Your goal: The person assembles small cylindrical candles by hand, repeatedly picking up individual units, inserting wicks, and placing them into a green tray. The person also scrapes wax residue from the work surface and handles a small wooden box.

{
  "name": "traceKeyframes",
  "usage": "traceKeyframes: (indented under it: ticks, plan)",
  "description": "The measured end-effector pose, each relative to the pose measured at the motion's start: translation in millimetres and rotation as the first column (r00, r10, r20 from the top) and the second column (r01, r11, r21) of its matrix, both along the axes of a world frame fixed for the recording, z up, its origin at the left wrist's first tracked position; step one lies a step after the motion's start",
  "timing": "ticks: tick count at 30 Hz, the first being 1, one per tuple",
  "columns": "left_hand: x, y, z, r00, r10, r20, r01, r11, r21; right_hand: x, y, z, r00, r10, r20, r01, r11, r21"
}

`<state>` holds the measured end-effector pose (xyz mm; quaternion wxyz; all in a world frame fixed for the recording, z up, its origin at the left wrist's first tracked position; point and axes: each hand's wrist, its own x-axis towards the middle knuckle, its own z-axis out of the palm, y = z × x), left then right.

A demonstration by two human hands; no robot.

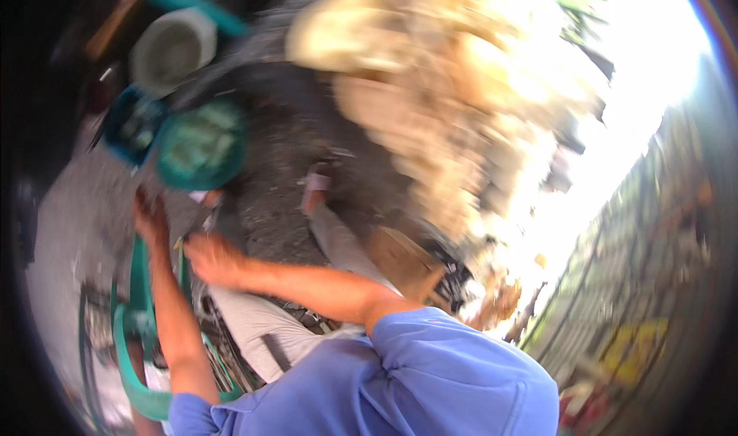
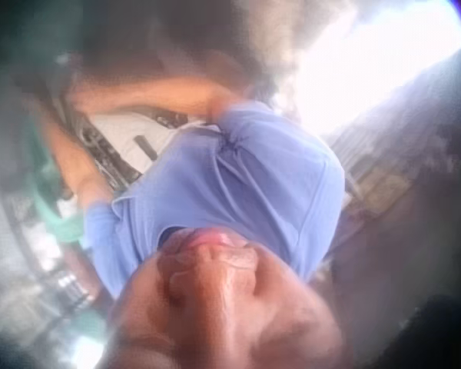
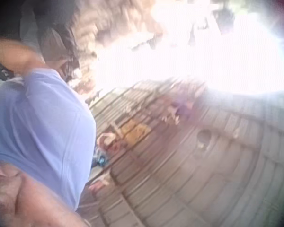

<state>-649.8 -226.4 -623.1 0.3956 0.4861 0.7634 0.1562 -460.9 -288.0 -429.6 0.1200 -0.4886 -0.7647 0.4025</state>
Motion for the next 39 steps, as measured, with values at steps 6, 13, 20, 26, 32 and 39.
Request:
traceKeyframes:
  ticks: [6, 13, 20, 26, 32, 39]
  plan:
    - [67, -84, 210, 0.877, -0.472, 0.091, 0.453, 0.875, 0.170, 169, -165, 205, 0.898, -0.426, 0.107, 0.424, 0.778, -0.464]
    - [333, -163, 436, 0.410, -0.722, 0.557, 0.668, 0.654, 0.355, 389, -326, 319, 0.053, -0.832, 0.553, 0.990, -0.029, -0.139]
    - [594, -182, 440, 0.182, -0.982, -0.044, 0.850, 0.135, 0.509, 509, -391, 286, -0.125, -0.976, 0.178, 0.983, -0.098, 0.154]
    - [663, -173, 407, -0.158, -0.972, -0.176, 0.870, -0.221, 0.440, 509, -406, 279, -0.132, -0.989, 0.073, 0.991, -0.134, -0.016]
    - [661, -169, 396, -0.242, -0.970, -0.016, 0.833, -0.216, 0.510, 510, -405, 267, -0.205, -0.978, -0.031, 0.976, -0.202, -0.088]
    - [642, -173, 423, -0.212, -0.924, -0.319, 0.859, -0.332, 0.389, 518, -384, 265, -0.152, -0.982, -0.112, 0.987, -0.157, 0.039]
